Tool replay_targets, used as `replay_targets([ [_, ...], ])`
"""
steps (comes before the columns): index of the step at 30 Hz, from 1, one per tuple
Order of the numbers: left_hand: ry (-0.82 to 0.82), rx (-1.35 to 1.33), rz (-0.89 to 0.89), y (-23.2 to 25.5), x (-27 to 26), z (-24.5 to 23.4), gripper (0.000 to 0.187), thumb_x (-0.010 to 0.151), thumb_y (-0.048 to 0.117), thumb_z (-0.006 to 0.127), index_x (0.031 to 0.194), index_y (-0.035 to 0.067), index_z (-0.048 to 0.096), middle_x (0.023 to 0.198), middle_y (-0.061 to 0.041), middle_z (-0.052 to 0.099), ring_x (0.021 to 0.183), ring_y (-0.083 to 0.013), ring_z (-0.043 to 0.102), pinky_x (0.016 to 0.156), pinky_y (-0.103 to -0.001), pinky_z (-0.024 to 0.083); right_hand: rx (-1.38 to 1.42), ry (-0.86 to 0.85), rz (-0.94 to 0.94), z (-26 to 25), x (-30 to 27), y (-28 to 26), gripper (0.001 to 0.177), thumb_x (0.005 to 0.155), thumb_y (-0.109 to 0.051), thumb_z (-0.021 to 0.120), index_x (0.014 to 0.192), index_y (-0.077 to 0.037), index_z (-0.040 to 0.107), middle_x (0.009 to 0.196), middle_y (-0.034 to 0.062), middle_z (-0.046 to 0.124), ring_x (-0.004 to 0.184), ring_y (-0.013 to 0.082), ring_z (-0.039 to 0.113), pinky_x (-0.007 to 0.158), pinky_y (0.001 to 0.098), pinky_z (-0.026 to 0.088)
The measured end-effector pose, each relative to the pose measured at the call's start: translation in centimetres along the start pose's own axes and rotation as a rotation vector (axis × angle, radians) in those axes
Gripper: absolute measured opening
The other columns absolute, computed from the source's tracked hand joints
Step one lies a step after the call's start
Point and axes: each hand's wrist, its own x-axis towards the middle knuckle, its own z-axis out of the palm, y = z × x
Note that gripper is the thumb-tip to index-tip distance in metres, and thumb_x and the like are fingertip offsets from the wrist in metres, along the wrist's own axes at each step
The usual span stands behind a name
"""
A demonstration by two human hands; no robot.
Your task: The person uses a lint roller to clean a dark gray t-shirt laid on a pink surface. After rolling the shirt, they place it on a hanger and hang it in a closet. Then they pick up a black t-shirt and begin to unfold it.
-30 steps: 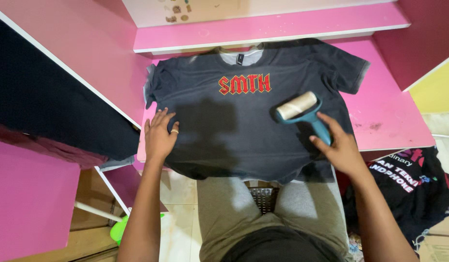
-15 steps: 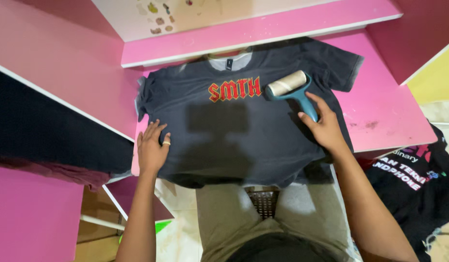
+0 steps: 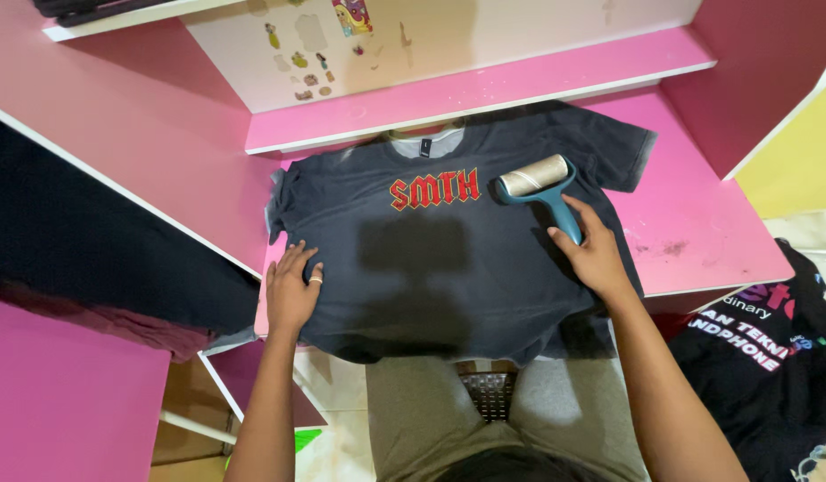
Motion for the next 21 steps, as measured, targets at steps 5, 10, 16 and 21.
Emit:
replay_targets([
  [5,-0.007,0.004,-0.002,0.08,-0.04,-0.15,0.036,0.097,0.028,0.063,0.128,0.012,0.069,0.15,-0.01,0.057,0.147,-0.0279,0.042,0.122,-0.052,0.025,-0.033,-0.016,0.045,-0.05,-0.12,-0.03,0.064,0.089,-0.026,0.074,0.149,-0.014,0.054,0.079,0.0095,0.065,0.062,0.0159,0.055,0.06,0.0318,0.044],
  [10,-0.01,-0.013,-0.021,0.44,0.04,-0.33,0.036,0.096,0.027,0.063,0.128,0.012,0.07,0.15,-0.009,0.057,0.148,-0.0271,0.042,0.122,-0.051,0.024,-0.043,-0.011,0.059,-0.1,-0.13,-0.14,0.063,0.089,-0.028,0.074,0.148,-0.015,0.055,0.076,0.0085,0.063,0.062,0.0156,0.054,0.059,0.0315,0.043],
  [16,-0.003,-0.002,-0.012,0.3,-0.04,-0.29,0.036,0.096,0.027,0.064,0.128,0.012,0.07,0.15,-0.009,0.057,0.147,-0.0271,0.042,0.122,-0.05,0.024,-0.064,-0.025,0.066,-0.08,-0.11,0.06,0.064,0.089,-0.028,0.074,0.149,-0.015,0.055,0.073,0.0102,0.062,0.062,0.016,0.054,0.06,0.032,0.042],
  [21,0.004,-0.007,0.0,0.16,0.18,-0.2,0.035,0.096,0.027,0.064,0.127,0.012,0.071,0.15,-0.009,0.058,0.147,-0.0273,0.043,0.123,-0.049,0.025,-0.048,-0.018,0.062,0.04,-0.15,-0.06,0.063,0.089,-0.028,0.074,0.148,-0.015,0.055,0.08,0.009,0.066,0.065,0.0162,0.056,0.061,0.0319,0.043],
])
